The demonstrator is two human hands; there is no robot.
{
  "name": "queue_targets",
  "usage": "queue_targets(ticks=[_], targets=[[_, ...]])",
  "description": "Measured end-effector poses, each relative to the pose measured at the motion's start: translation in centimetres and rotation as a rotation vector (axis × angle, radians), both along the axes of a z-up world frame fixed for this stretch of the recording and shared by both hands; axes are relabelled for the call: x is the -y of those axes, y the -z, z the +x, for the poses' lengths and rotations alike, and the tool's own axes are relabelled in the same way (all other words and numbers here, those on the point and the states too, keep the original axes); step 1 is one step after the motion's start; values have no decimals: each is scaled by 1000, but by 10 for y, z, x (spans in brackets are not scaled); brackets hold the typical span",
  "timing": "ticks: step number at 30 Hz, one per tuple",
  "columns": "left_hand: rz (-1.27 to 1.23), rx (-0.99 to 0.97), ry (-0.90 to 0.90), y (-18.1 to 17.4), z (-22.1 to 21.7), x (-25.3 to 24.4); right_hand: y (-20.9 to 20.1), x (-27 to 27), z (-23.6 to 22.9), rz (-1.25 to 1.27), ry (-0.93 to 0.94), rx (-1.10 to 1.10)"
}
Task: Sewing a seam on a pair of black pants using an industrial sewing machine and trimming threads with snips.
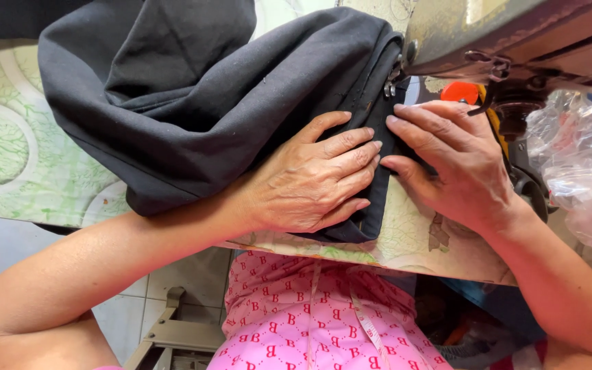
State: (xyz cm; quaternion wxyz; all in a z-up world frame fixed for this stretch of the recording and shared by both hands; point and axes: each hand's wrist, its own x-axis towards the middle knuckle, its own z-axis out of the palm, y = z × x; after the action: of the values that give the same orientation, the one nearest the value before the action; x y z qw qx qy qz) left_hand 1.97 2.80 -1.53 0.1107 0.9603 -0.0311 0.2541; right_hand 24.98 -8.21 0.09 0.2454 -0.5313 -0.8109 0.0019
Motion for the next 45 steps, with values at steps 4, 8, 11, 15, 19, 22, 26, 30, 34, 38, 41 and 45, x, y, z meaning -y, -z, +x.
queue_targets(ticks=[4,8,11,15,19,22,26,30,34,38,41,45], targets=[[-24,37,-2,0,0,-1,-4,0,-2,5,-7,73],[-30,23,-3,-2,0,-2,-6,1,-4,7,25,165],[-43,18,2,0,1,-2,-5,2,-4,23,48,204],[-44,29,-2,1,2,-5,-6,-1,-5,36,58,220],[-43,34,-4,2,5,-9,-7,-3,-6,28,73,234],[-48,30,-1,2,7,-12,-6,-4,-6,19,75,232],[-61,42,8,2,9,-16,-8,-7,-5,19,73,237],[-66,25,7,4,11,-20,-4,-10,-2,25,69,235],[-2,83,11,7,10,-19,-1,-9,-1,40,45,224],[142,207,14,-6,5,-11,5,-5,3,62,4,176],[55,204,1,-16,-8,14,-3,0,0,22,-111,31],[-9,172,-6,-18,-17,52,1,6,1,-37,-121,-69]])
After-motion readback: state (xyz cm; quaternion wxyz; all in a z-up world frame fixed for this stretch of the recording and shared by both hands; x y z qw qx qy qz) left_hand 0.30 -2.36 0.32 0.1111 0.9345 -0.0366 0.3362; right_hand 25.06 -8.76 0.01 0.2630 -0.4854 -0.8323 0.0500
